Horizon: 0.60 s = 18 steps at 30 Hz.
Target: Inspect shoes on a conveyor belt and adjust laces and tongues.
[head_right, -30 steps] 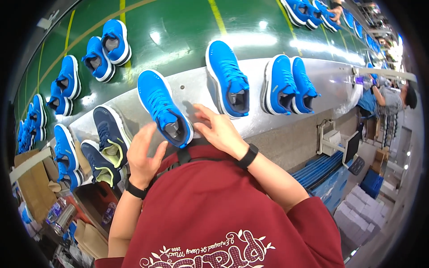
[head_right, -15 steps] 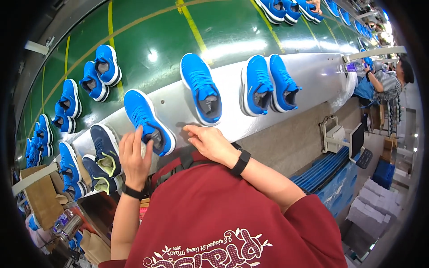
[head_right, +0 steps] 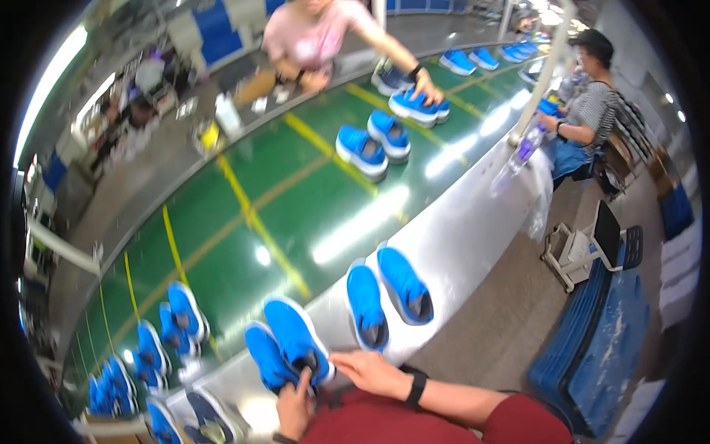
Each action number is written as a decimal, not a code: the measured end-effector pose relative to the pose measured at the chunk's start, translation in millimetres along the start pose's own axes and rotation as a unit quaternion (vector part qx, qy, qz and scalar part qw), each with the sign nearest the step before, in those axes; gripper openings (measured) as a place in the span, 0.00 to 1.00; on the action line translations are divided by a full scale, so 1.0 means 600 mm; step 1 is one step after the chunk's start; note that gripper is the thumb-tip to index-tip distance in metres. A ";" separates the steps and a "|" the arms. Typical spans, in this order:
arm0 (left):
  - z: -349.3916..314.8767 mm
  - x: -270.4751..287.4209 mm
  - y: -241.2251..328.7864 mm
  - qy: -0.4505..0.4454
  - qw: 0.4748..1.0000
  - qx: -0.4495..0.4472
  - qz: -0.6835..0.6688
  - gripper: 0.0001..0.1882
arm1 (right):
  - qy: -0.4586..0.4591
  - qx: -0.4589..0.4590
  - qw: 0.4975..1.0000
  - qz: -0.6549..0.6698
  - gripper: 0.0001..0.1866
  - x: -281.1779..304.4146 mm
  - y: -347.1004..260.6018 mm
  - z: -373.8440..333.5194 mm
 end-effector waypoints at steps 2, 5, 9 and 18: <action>0.027 0.078 0.064 0.043 0.996 -0.013 -0.082 0.31 | 0.041 -0.019 0.999 -0.012 0.11 0.057 -0.004 0.019; 0.056 0.090 0.106 0.087 0.993 -0.001 -0.080 0.29 | 0.216 0.051 0.968 -0.119 0.12 0.136 0.023 0.022; 0.072 0.102 0.142 0.110 0.993 0.023 -0.032 0.21 | 0.237 -0.031 0.901 -0.362 0.26 0.218 0.076 0.013; 0.096 0.112 0.164 -0.019 0.995 0.093 -0.034 0.24 | 0.176 -0.125 0.976 -0.038 0.33 0.194 0.192 0.007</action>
Point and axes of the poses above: each hand's wrist, its own z-axis towards the middle knuckle, its own x-axis out of the back of the hand, y = z × x, the point moved 2 cm from there along z, towards the middle knuckle
